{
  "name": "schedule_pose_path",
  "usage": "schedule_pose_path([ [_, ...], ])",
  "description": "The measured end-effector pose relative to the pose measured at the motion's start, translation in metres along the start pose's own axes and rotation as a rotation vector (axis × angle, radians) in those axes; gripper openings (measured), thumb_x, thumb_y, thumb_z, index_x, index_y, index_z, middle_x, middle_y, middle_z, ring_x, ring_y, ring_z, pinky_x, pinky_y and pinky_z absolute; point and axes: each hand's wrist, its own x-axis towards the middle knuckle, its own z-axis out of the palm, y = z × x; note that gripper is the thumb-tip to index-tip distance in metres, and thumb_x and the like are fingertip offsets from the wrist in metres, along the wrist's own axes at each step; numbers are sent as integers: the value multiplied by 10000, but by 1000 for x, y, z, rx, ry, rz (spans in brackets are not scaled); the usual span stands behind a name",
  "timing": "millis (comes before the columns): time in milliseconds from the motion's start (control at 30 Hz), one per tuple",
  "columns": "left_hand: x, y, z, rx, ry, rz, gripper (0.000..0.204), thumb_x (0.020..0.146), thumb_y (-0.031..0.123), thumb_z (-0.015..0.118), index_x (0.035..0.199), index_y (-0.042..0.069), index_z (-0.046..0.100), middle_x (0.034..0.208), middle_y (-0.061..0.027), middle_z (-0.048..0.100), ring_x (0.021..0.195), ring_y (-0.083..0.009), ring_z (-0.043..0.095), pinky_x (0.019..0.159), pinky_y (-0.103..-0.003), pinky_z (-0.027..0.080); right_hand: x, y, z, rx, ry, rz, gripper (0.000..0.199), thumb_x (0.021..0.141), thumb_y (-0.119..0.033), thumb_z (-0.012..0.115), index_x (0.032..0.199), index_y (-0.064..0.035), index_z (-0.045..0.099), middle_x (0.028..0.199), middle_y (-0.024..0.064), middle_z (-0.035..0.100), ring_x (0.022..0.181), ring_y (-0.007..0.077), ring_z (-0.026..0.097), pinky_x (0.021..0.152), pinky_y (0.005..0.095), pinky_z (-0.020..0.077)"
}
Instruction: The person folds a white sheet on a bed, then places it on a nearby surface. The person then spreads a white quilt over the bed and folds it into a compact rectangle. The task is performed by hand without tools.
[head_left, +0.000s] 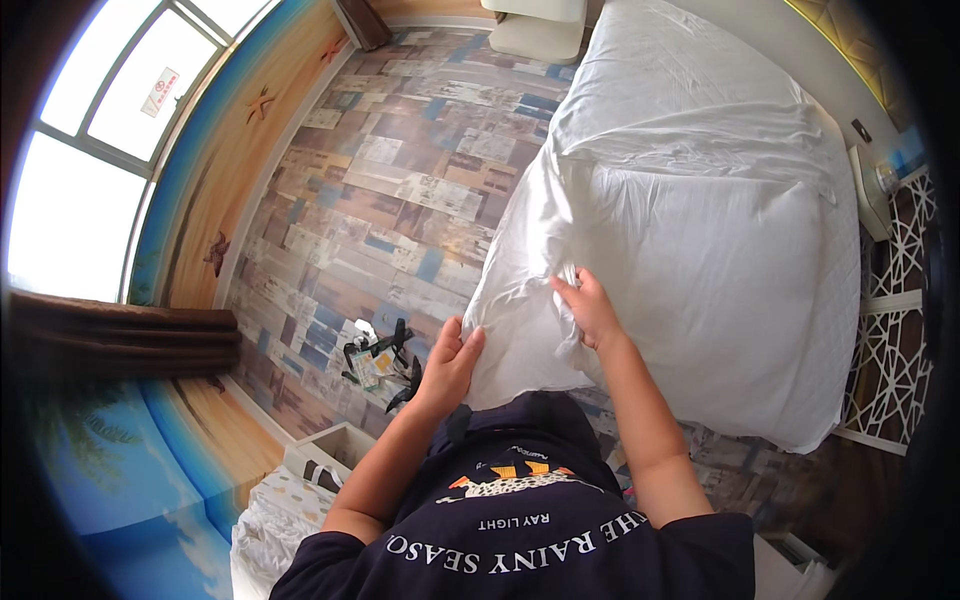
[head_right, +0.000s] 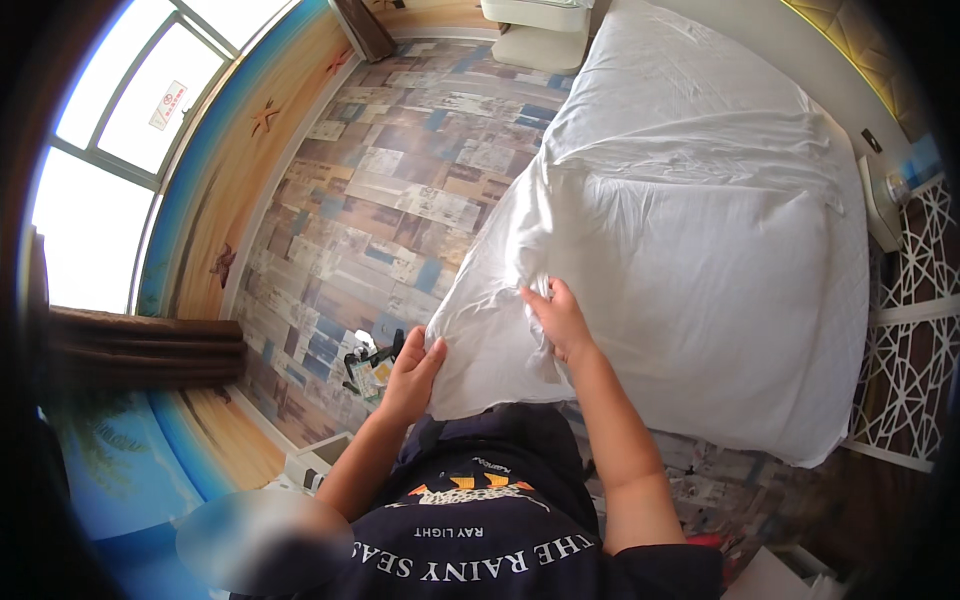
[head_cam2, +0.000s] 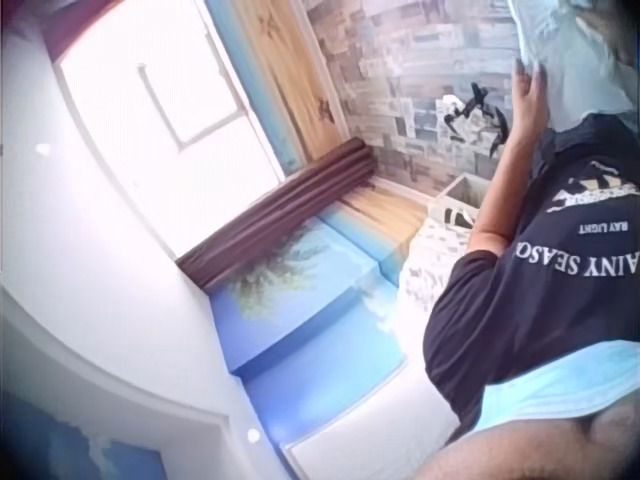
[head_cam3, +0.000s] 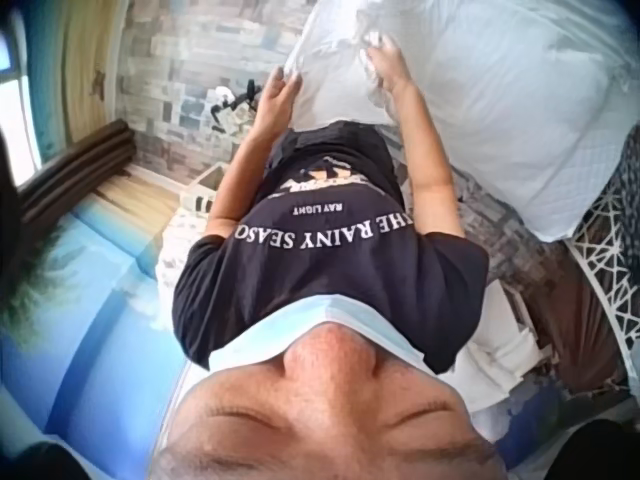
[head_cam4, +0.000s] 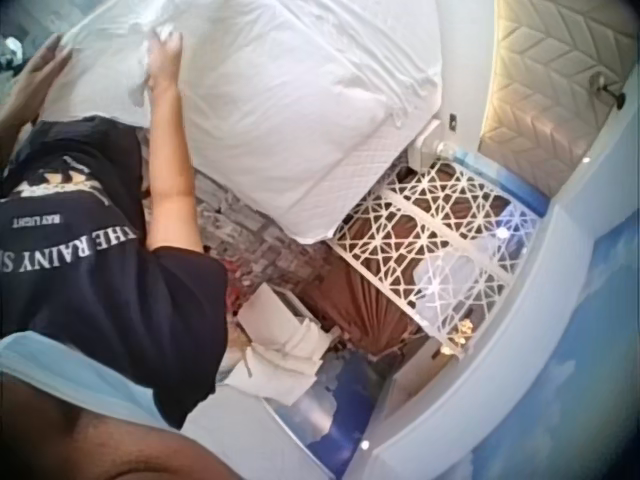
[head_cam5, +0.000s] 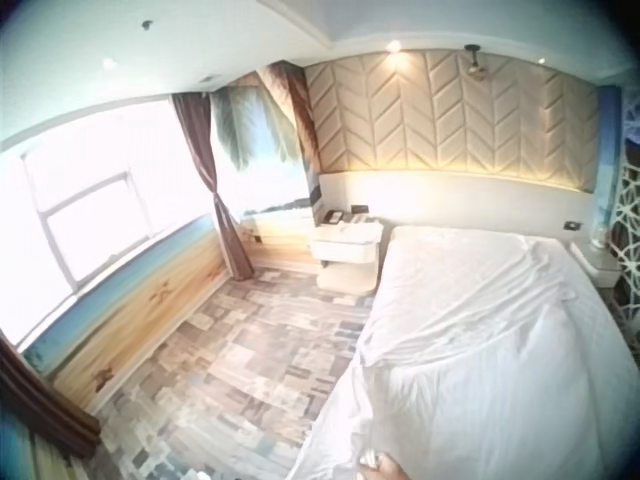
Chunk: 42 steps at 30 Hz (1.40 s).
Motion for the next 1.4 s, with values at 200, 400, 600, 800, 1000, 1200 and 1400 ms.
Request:
schedule_pose_path([
  [200, 5, 10, -11, -13, -37, -112, 201, 979, 188, 477, 1113, 41, 446, 888, -23, 578, 756, -48, 522, 664, -211, 435, -55, -29, 52, 23, -212, -114, 413, 940, -87, 498, 1324, 43, 416, 983, 43, 606, 795, 69, 561, 699, 216, 466],
  [400, 17, -11, -33, 97, -1, -43, 176, 989, 231, 459, 1031, 60, 466, 727, 40, 500, 602, -16, 418, 515, -184, 341, -57, 4, 111, -189, -150, -275, 451, 951, -68, 460, 1346, 111, 339, 1177, 139, 568, 1018, 116, 553, 863, 240, 449],
  [600, 19, -21, -60, 168, 12, 19, 195, 996, 255, 440, 957, 66, 470, 683, 56, 440, 588, -11, 360, 499, -188, 301, -62, 21, 127, -262, -83, -333, 452, 876, -49, 556, 1296, 66, 435, 1105, 133, 590, 933, 134, 575, 824, 251, 464],
  [800, 16, -25, -70, 112, -34, -64, 207, 996, 266, 439, 909, 79, 459, 700, 59, 415, 613, -20, 356, 516, -198, 309, -87, 4, 137, -414, 8, -326, 350, 841, -2, 595, 1185, 14, 530, 941, 60, 586, 726, 78, 533, 652, 225, 465],
  [1000, 17, -12, -62, -32, -90, -287, 277, 1001, 333, 401, 916, 83, 486, 775, 32, 454, 679, -57, 425, 584, -212, 366, -112, 8, 148, -612, 123, -586, 305, 809, 46, 585, 1106, -19, 550, 915, 95, 569, 670, 153, 550, 608, 276, 463],
  [1200, 26, -7, -59, -237, -216, -605, 277, 964, 316, 475, 1049, 57, 524, 884, -37, 540, 776, -112, 531, 682, -264, 454, -125, 29, 157, -487, 163, -546, 290, 813, 62, 597, 1064, -27, 484, 953, 116, 563, 701, 154, 584, 611, 285, 489],
  [1400, 20, 4, -39, -80, -185, -522, 156, 918, 193, 567, 994, 64, 521, 786, -27, 570, 689, -93, 550, 587, -230, 450, -129, 43, 143, -616, 107, -595, 196, 814, 18, 640, 946, -21, 500, 782, 76, 600, 660, 142, 599, 611, 276, 496],
])
